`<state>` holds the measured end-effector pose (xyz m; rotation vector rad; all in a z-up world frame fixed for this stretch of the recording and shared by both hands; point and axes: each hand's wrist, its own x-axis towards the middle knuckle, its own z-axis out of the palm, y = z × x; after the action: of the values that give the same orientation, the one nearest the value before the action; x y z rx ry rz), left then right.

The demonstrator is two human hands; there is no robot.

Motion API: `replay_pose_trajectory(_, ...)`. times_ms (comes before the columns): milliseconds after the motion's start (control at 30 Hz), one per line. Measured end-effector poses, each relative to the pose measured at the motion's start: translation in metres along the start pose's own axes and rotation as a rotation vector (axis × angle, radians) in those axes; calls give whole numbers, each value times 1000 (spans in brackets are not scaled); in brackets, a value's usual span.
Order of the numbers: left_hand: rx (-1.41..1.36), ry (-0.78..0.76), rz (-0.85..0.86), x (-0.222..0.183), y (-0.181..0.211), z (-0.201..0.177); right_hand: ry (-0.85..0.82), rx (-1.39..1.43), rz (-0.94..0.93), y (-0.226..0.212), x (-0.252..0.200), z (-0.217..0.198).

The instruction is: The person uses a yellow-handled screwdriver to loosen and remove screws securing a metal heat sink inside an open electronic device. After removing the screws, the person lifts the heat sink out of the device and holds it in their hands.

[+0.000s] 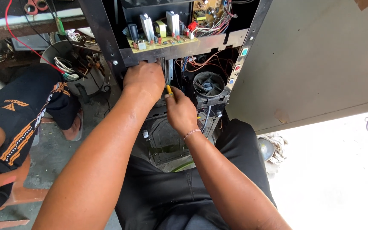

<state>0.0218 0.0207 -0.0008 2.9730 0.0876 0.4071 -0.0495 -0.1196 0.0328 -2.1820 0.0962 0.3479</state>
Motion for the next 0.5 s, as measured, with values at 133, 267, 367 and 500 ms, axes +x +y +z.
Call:
replay_pose_trajectory(133,117,-10,-38,-1,9,-8,-65,844,350,-9,-4,2)
replay_pose_trajectory(267,101,107,-73,2,12,-5,-376,1532,426,5,9,1)
replay_pose_trajectory(367,93,12,-44,8,8,-5,-392,1421,397,4,13,5)
replay_pose_trajectory(500,83,-153,3,20,-3,-8,-8,21,4,-11,1,-2)
